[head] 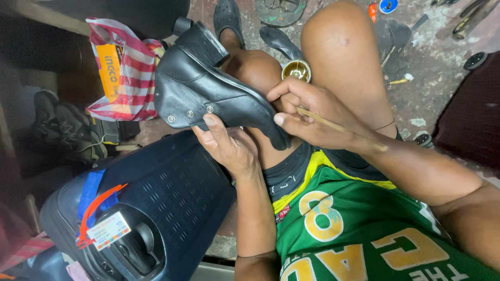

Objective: The person sits on the floor and repairs a black shoe by applying adhesive to the sole and pressing it into place. They use a small wooden stick to spread the glue and hold the shoe steady with both hands.

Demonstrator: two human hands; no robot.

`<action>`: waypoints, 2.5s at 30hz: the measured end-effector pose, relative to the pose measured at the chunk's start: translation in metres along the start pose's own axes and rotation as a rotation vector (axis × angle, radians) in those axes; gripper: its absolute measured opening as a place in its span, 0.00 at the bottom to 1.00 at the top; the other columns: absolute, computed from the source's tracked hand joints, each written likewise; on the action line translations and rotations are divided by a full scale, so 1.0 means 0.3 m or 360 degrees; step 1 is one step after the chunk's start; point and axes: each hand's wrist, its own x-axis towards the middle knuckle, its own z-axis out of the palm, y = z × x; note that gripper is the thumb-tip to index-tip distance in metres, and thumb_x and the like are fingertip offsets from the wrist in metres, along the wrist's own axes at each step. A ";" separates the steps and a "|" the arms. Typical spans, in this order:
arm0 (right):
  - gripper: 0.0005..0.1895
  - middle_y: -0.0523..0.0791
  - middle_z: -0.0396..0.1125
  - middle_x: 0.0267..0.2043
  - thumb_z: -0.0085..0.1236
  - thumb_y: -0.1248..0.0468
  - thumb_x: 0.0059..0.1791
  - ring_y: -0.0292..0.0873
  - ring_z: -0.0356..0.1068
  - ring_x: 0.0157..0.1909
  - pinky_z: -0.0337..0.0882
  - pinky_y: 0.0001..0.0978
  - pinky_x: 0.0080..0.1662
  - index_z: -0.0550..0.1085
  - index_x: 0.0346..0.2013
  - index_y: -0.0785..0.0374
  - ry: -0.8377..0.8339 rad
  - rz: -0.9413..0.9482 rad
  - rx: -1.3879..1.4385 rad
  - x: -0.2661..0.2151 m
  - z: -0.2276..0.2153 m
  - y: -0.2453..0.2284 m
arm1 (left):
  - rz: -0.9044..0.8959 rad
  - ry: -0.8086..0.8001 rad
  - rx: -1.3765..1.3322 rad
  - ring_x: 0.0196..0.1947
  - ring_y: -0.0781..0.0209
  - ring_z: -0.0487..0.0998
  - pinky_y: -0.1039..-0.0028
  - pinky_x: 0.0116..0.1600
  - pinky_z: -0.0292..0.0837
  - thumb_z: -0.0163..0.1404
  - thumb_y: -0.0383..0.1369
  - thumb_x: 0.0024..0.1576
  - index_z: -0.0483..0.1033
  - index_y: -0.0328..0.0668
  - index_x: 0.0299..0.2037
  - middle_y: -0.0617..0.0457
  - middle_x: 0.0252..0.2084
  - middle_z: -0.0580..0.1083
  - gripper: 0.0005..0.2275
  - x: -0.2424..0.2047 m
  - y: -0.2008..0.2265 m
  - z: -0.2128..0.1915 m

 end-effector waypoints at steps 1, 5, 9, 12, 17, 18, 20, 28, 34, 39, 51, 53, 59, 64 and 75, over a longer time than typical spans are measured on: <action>0.16 0.35 0.54 0.23 0.57 0.67 0.51 0.28 0.55 0.26 0.59 0.24 0.31 0.68 0.52 0.65 -0.0009 -0.0010 0.0003 0.005 0.006 0.005 | -0.0016 0.0025 0.0022 0.59 0.58 0.72 0.65 0.68 0.65 0.48 0.35 0.72 0.63 0.32 0.68 0.44 0.61 0.71 0.19 -0.002 -0.006 -0.002; 0.16 0.36 0.54 0.23 0.58 0.67 0.51 0.29 0.54 0.27 0.59 0.25 0.31 0.67 0.51 0.65 -0.0051 0.0032 0.0100 0.010 0.015 0.026 | -0.0060 0.0051 0.0106 0.60 0.59 0.71 0.66 0.70 0.64 0.48 0.36 0.72 0.65 0.30 0.66 0.45 0.57 0.71 0.18 -0.011 -0.015 -0.013; 0.17 0.38 0.55 0.21 0.61 0.67 0.49 0.31 0.55 0.24 0.59 0.27 0.30 0.66 0.48 0.65 -0.0024 -0.0047 -0.0073 0.011 0.018 0.025 | -0.0091 0.0067 0.0105 0.59 0.60 0.70 0.67 0.68 0.64 0.49 0.36 0.71 0.64 0.31 0.66 0.46 0.58 0.70 0.19 -0.004 -0.018 -0.014; 0.19 0.39 0.56 0.20 0.64 0.66 0.46 0.33 0.57 0.23 0.60 0.27 0.29 0.66 0.47 0.66 0.0012 -0.0182 -0.0205 0.014 0.026 0.014 | -0.0171 0.0068 0.0159 0.59 0.59 0.71 0.69 0.66 0.66 0.51 0.34 0.67 0.61 0.31 0.68 0.46 0.60 0.70 0.22 0.005 -0.013 -0.017; 0.17 0.41 0.57 0.21 0.61 0.65 0.52 0.34 0.57 0.23 0.61 0.28 0.30 0.67 0.52 0.66 0.0006 -0.0146 -0.0218 0.021 0.032 0.018 | -0.0280 -0.0043 0.0477 0.55 0.58 0.71 0.72 0.55 0.69 0.58 0.21 0.57 0.49 0.34 0.74 0.45 0.61 0.67 0.36 -0.030 0.039 -0.031; 0.17 0.41 0.57 0.21 0.61 0.65 0.52 0.34 0.58 0.24 0.61 0.28 0.31 0.67 0.53 0.66 0.0002 -0.0164 -0.0213 0.023 0.033 0.022 | -0.0319 -0.0098 0.0457 0.58 0.58 0.70 0.71 0.58 0.69 0.59 0.19 0.56 0.48 0.34 0.74 0.45 0.63 0.66 0.38 -0.036 0.056 -0.035; 0.17 0.40 0.59 0.23 0.60 0.64 0.54 0.33 0.58 0.25 0.62 0.28 0.32 0.67 0.54 0.66 -0.0016 -0.0195 -0.0197 0.024 0.031 0.031 | -0.0403 -0.0196 0.0421 0.64 0.59 0.69 0.70 0.65 0.71 0.60 0.16 0.53 0.45 0.34 0.75 0.46 0.67 0.63 0.42 -0.046 0.090 -0.036; 0.27 0.39 0.59 0.22 0.62 0.64 0.50 0.32 0.58 0.24 0.62 0.27 0.30 0.63 0.60 0.65 -0.0188 -0.0033 -0.0050 0.018 0.041 0.013 | -0.0422 -0.0099 0.0741 0.63 0.55 0.69 0.67 0.63 0.74 0.59 0.15 0.52 0.41 0.39 0.77 0.42 0.67 0.61 0.46 -0.047 0.163 0.011; 0.35 0.40 0.58 0.21 0.62 0.66 0.49 0.32 0.58 0.23 0.62 0.26 0.30 0.57 0.68 0.64 -0.0207 -0.0024 -0.0014 0.008 0.051 0.005 | -0.0488 -0.0016 0.0764 0.61 0.53 0.69 0.67 0.59 0.75 0.59 0.14 0.52 0.39 0.41 0.79 0.40 0.67 0.61 0.48 -0.053 0.187 0.028; 0.41 0.41 0.58 0.21 0.65 0.67 0.47 0.34 0.59 0.23 0.62 0.28 0.30 0.55 0.71 0.62 -0.0211 -0.0133 -0.0073 0.010 0.072 0.020 | -0.0375 0.0057 0.1143 0.63 0.52 0.67 0.67 0.57 0.78 0.60 0.15 0.50 0.31 0.45 0.77 0.43 0.75 0.49 0.52 -0.061 0.207 0.047; 0.45 0.42 0.58 0.23 0.69 0.68 0.45 0.36 0.60 0.23 0.63 0.30 0.29 0.53 0.71 0.63 -0.0204 -0.0235 -0.0117 0.006 0.091 0.028 | -0.0304 -0.0248 0.1235 0.71 0.54 0.63 0.67 0.76 0.66 0.58 0.17 0.57 0.58 0.32 0.73 0.40 0.77 0.53 0.33 -0.061 0.218 -0.007; 0.46 0.42 0.58 0.22 0.69 0.68 0.45 0.36 0.60 0.23 0.63 0.30 0.29 0.52 0.71 0.63 -0.0205 -0.0212 -0.0115 0.003 0.090 0.029 | -0.0353 -0.0239 0.1194 0.73 0.55 0.63 0.67 0.74 0.69 0.58 0.18 0.56 0.59 0.34 0.73 0.40 0.78 0.52 0.33 -0.062 0.223 -0.001; 0.46 0.41 0.59 0.23 0.69 0.68 0.43 0.37 0.62 0.24 0.64 0.31 0.30 0.52 0.70 0.63 -0.0203 -0.0201 -0.0161 -0.004 0.071 0.030 | -0.0386 -0.0254 0.1272 0.68 0.54 0.65 0.72 0.61 0.80 0.57 0.15 0.54 0.60 0.34 0.71 0.38 0.78 0.49 0.33 -0.061 0.226 0.046; 0.47 0.41 0.59 0.23 0.69 0.68 0.42 0.37 0.63 0.23 0.65 0.31 0.30 0.52 0.70 0.63 -0.0233 -0.0180 -0.0187 -0.007 0.052 0.031 | -0.0392 -0.0311 0.1196 0.73 0.51 0.65 0.70 0.59 0.79 0.55 0.13 0.55 0.59 0.33 0.72 0.39 0.79 0.46 0.32 -0.055 0.233 0.074; 0.46 0.41 0.60 0.24 0.69 0.67 0.43 0.37 0.65 0.22 0.65 0.31 0.27 0.52 0.68 0.63 -0.0192 -0.0177 -0.0254 -0.023 0.042 0.030 | -0.0402 -0.0412 0.1547 0.70 0.52 0.69 0.71 0.55 0.81 0.61 0.16 0.51 0.63 0.37 0.68 0.39 0.78 0.49 0.33 -0.037 0.288 0.141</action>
